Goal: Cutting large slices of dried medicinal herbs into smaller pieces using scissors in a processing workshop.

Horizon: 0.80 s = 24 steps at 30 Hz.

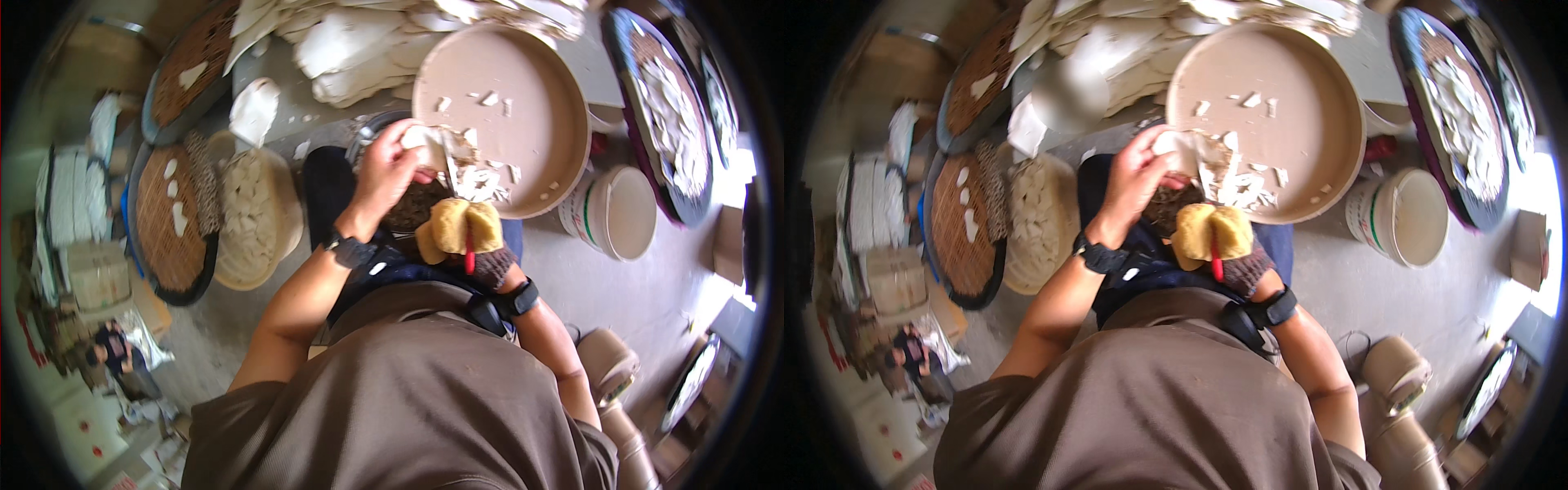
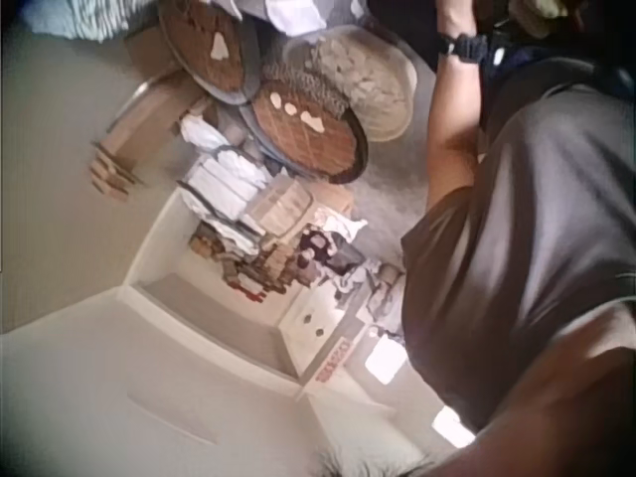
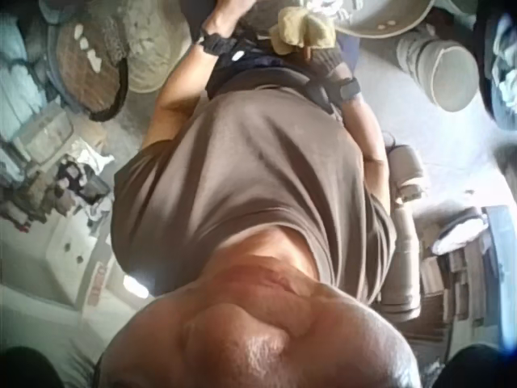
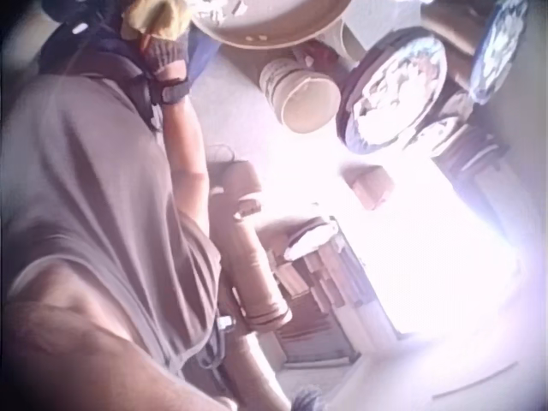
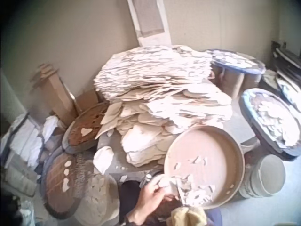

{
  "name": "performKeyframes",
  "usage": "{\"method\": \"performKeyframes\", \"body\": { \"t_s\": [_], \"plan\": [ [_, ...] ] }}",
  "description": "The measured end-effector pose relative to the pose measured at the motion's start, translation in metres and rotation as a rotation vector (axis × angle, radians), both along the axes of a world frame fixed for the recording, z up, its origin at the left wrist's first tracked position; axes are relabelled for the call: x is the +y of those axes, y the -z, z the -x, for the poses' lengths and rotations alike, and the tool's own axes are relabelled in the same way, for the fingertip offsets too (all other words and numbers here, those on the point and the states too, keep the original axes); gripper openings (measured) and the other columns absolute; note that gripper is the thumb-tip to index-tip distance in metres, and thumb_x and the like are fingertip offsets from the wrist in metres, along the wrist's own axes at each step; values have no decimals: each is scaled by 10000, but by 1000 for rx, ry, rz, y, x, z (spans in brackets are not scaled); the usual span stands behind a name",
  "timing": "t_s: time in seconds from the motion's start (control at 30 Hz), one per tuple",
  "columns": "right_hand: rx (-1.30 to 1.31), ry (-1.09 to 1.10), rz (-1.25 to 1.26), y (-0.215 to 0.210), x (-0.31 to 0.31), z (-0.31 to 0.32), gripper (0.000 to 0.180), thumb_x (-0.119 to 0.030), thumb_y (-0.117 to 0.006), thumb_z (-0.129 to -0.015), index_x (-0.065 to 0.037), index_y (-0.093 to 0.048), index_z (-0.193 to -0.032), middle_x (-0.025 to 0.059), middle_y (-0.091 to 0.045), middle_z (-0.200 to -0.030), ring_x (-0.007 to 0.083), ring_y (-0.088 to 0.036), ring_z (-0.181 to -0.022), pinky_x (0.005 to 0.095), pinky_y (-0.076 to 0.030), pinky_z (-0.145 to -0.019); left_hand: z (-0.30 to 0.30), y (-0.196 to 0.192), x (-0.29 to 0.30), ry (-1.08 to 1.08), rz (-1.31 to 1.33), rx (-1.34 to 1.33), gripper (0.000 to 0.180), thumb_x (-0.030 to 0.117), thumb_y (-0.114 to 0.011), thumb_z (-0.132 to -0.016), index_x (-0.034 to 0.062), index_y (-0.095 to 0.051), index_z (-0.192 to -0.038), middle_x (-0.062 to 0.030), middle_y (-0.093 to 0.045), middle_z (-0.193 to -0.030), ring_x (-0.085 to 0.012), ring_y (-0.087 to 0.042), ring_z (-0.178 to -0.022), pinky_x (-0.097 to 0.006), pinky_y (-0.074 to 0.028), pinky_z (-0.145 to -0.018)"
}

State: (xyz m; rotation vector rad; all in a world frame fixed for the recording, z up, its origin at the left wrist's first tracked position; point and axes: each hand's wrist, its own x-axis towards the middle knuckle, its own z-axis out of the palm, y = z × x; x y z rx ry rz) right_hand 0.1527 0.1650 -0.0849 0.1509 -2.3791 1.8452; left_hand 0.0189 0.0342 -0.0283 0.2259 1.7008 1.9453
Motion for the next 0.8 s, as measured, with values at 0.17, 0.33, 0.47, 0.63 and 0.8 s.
{"method": "performKeyframes", "body": {
  "t_s": [0.17, 0.33, 0.47, 0.63, 0.8],
  "plan": [
    [-188, -151, 337, -26, 12, 0, 264, -44, -578, -819, -38, -526, -1078, 77, -577, -1042, 165, -561, -934, 281, -444, -836, 1, -5, 4, 26, 51, -10, 402, 37, -516, -853, -4, -402, -1236, -114, -599, -1017, -178, -634, -759, -239, -531, -605],
    [-233, -165, 761, -30, 13, -2, 352, -61, -645, -784, -45, -521, -1113, 80, -558, -1094, 154, -537, -1006, 276, -417, -897, 3, -11, 8, 72, 56, -17, 365, 35, -498, -862, 14, -383, -1207, -129, -590, -1025, -200, -633, -777, -266, -535, -659],
    [-48, -138, 343, -28, 12, -6, 276, -135, -506, -879, -36, -510, -1136, 82, -555, -1123, 152, -528, -1019, 272, -401, -894, 7, -17, 11, 57, 121, 102, 286, 42, -498, -868, 24, -356, -1116, -148, -593, -986, -205, -634, -751, -280, -539, -654],
    [-308, -227, 751, -34, 17, -3, 310, -111, -461, -906, -19, -446, -1201, 88, -511, -1195, 154, -500, -1084, 271, -377, -952, 5, -23, 13, 78, 117, 119, 309, 55, -501, -871, 25, -374, -1152, -143, -597, -975, -192, -631, -737, -286, -537, -650],
    [-230, -145, 891, -38, 19, 4, 325, -67, -644, -791, -42, -540, -1099, 75, -573, -1085, 159, -546, -996, 286, -425, -892, 4, -23, 12, 78, 86, 19, 329, 57, -518, -867, -22, -397, -1162, -139, -612, -928, -175, -630, -713, -266, -542, -616]
  ]
}}
